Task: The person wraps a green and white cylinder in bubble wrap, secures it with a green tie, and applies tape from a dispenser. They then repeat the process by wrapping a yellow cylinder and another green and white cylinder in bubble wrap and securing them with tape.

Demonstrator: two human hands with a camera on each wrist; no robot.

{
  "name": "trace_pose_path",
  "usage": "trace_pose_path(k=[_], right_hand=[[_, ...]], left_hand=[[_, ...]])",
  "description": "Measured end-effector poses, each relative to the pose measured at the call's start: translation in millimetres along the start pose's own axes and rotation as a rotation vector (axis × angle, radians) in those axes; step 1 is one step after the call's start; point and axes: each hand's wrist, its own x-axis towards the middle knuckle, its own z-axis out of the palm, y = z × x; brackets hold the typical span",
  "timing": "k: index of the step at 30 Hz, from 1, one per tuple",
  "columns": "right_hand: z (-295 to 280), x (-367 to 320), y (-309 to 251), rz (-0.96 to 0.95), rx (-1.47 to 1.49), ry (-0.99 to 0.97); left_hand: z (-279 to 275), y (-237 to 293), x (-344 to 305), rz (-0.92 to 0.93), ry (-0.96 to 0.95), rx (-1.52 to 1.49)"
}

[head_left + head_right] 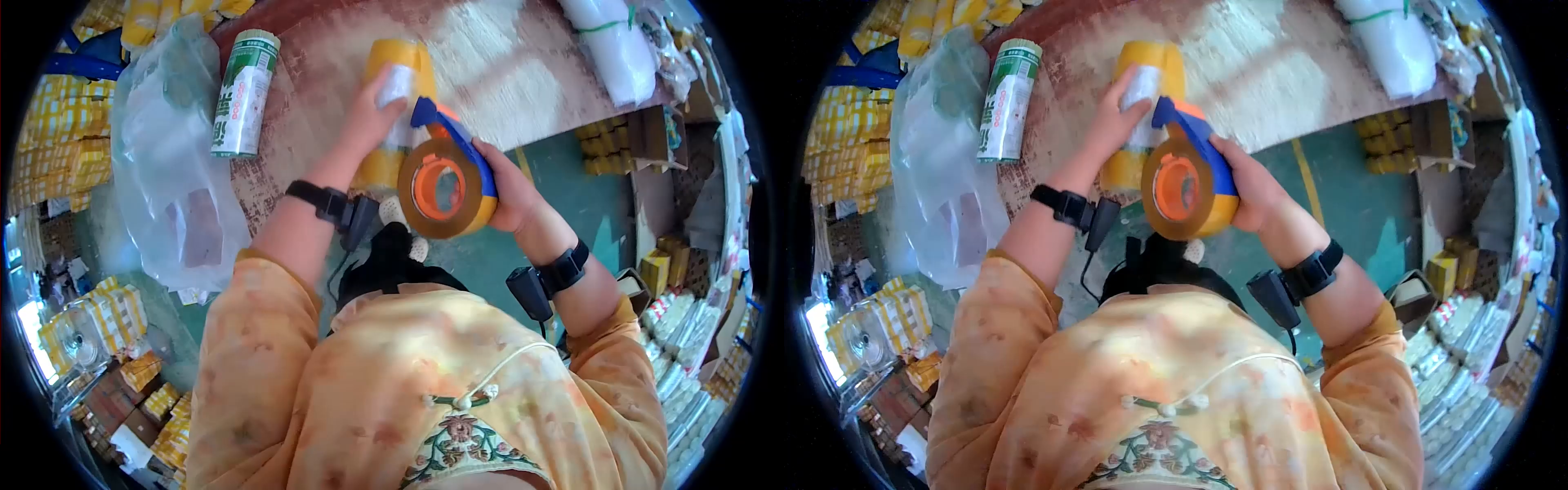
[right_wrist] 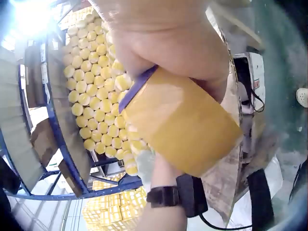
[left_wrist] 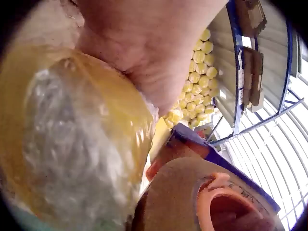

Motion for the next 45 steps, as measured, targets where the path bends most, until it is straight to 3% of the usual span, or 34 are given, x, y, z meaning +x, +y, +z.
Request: trace_pose_path(k=[3,4,6,7,8,9,11,13,16,19,22,25,28,31,33,34,35,38,40,41,45], right_hand=[[-3,-30,26,-0.018,0.107,-0.004],[-14,-44,42,0.021,0.160,-0.123],[-18,-70,100,0.014,0.150,-0.053],[-24,-82,124,0.207,0.061,0.004],[-23,-90,139,0.278,0.032,-0.109],[-27,-78,162,0.292,0.154,0.010],[-36,-61,173,0.360,0.215,-0.096],[-24,-43,173,0.287,0.161,0.008],[-35,3,185,0.183,0.194,-0.152],[-44,21,181,0.122,0.176,-0.219],[-56,23,184,0.161,0.192,-0.257],[-65,23,190,0.183,0.149,-0.271],[-69,22,194,0.137,0.259,-0.280],[-92,25,217,0.012,0.458,-0.425],[-82,3,197,-0.112,0.677,-0.357],[-98,15,207,-0.050,0.793,-0.353],[-107,17,206,-0.108,0.761,-0.530],[-107,12,200,-0.141,0.744,-0.395],[-96,10,197,-0.142,0.644,-0.215],[-97,11,200,-0.137,0.566,-0.214],[-90,-3,202,-0.169,0.357,-0.113]], left_hand=[[2,-11,5,-0.004,-0.028,-0.046],[2,-13,6,0.050,-0.012,0.062],[3,-6,4,0.032,-0.024,0.039],[3,-3,3,0.020,-0.029,0.030],[3,-2,4,-0.002,-0.035,0.030],[3,-1,4,-0.025,-0.043,0.032],[4,4,0,-0.060,-0.053,0.082],[6,14,-1,-0.067,-0.058,0.180],[4,13,0,-0.100,-0.081,0.244],[-30,-6,5,0.245,-0.179,0.487],[-62,59,-20,1.050,-0.436,1.566],[-66,53,-9,1.271,-1.000,1.480],[-23,66,13,1.136,-1.196,1.250],[4,69,30,0.990,-1.215,1.065],[13,67,33,0.927,-1.159,1.064],[16,64,35,0.859,-1.126,1.062],[21,62,36,0.795,-1.096,1.057],[4,47,7,0.952,-0.781,1.027],[-11,39,-16,0.918,-0.719,1.042],[-18,35,-25,0.899,-0.684,1.049],[-15,59,-34,0.694,-0.854,1.309]])
